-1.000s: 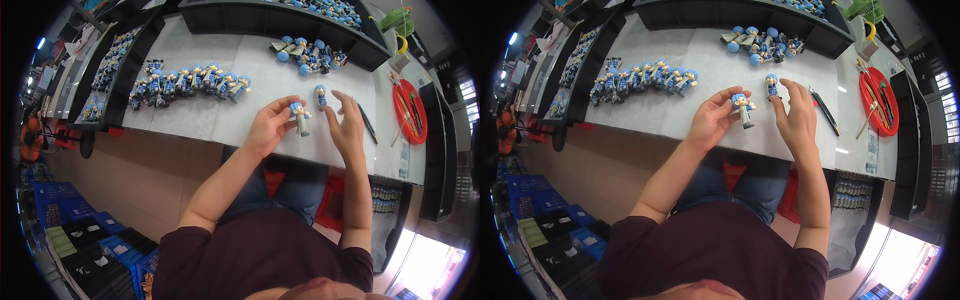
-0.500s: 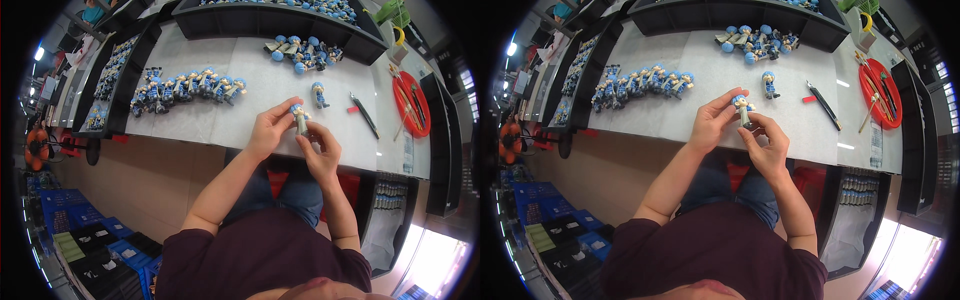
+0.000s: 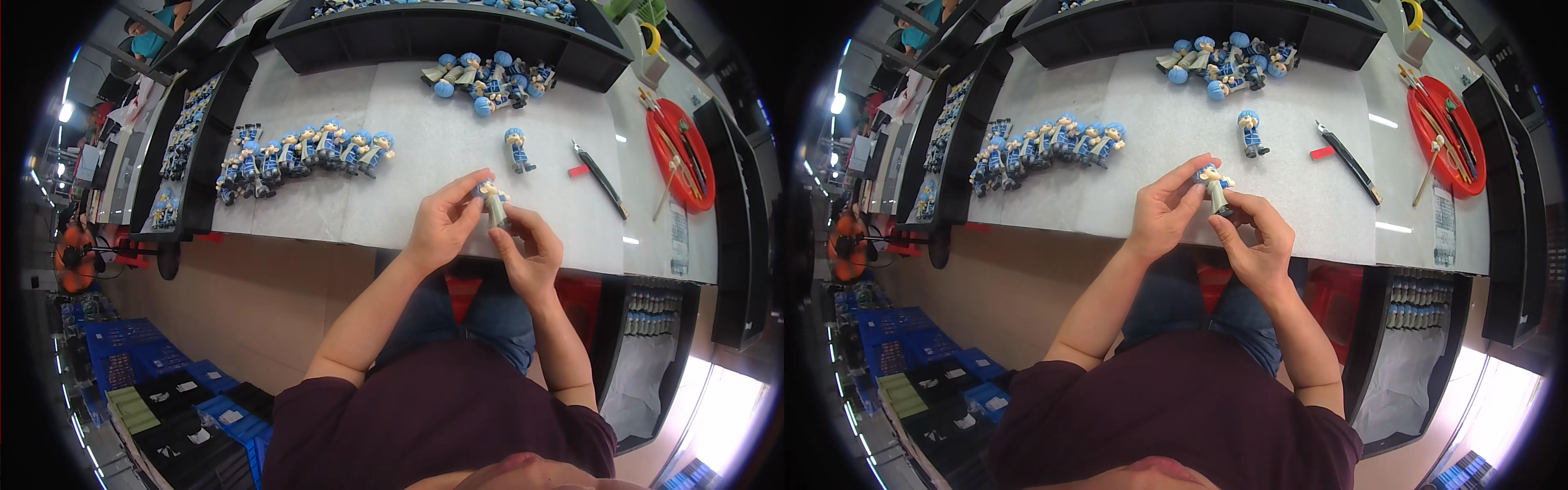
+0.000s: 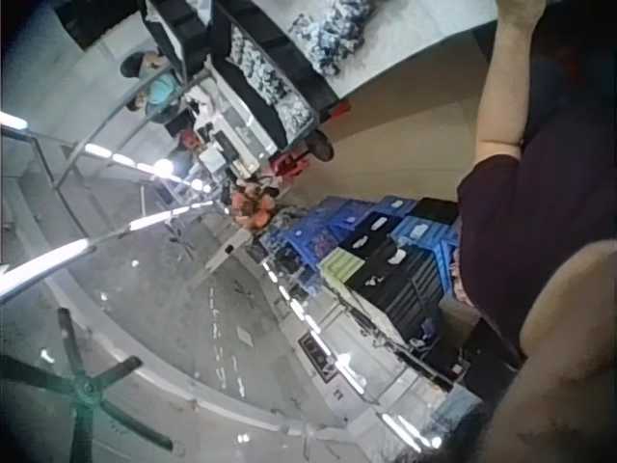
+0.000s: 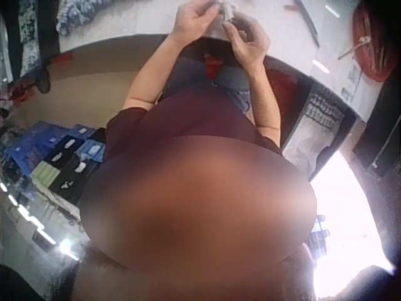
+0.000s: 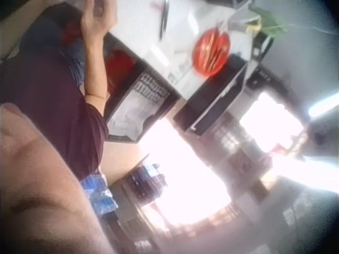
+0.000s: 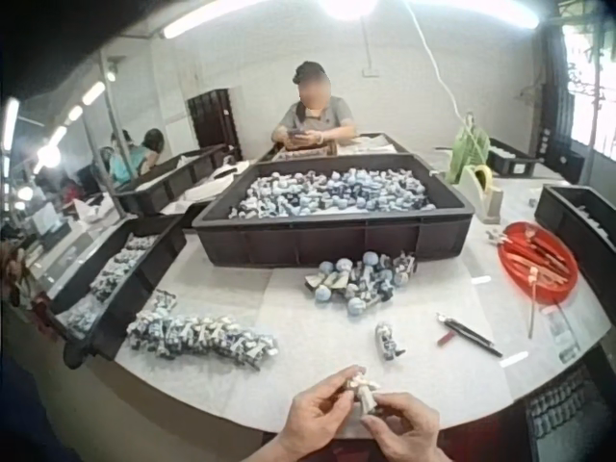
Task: The person assembles small blue and white figurines at a workbench. They pick up a figurine, use a red sanding tool to smooth the head, and then place the finished item into a drawer. The process is repeated for multiple figurines.
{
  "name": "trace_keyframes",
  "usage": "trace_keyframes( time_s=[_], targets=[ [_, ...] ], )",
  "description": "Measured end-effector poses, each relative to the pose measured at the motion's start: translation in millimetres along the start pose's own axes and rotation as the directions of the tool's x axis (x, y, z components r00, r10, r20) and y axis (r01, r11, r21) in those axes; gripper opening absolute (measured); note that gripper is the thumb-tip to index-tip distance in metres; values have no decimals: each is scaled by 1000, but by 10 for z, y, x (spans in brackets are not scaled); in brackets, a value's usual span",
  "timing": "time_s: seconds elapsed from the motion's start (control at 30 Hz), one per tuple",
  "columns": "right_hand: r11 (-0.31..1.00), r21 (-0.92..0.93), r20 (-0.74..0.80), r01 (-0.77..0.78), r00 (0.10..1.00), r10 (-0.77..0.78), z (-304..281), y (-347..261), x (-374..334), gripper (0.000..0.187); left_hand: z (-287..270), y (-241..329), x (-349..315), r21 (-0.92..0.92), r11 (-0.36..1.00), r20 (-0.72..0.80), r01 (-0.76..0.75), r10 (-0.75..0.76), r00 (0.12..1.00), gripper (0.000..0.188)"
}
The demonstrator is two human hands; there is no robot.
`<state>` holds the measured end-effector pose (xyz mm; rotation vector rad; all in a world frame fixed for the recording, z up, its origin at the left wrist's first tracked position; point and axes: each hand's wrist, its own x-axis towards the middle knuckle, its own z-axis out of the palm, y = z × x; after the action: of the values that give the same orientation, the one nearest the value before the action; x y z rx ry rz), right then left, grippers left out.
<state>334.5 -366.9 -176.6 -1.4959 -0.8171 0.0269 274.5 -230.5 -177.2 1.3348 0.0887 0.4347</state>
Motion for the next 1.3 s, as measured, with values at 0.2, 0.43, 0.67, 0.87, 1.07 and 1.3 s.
trace_keyframes(
  time_s=[0.2,0.43,0.67,0.87,1.07,1.3],
  targets=[
    [998,27,19,50,999,-51,-18,37,9,29,52,11,-36,87,996,-52,-32,37,998,32],
    [998,23,19,54,998,-55,-32,40,-7,28,41,1,-41,134,991,-42,-2,8,999,31],
    [998,-36,-7,58,998,-58,3,26,-4,31,51,40,-28,127,991,-50,37,-31,998,31],
    [988,-117,-47,102,993,-108,76,5,-11,31,46,38,48,-51,999,-59,10,-13,998,33],
    [989,-123,-11,79,997,-81,73,26,-7,36,44,47,18,1,997,-76,81,-81,994,31],
    [989,-122,-103,79,990,-92,107,-36,27,38,70,48,-6,36,994,-66,98,-96,993,31]
  ],
)
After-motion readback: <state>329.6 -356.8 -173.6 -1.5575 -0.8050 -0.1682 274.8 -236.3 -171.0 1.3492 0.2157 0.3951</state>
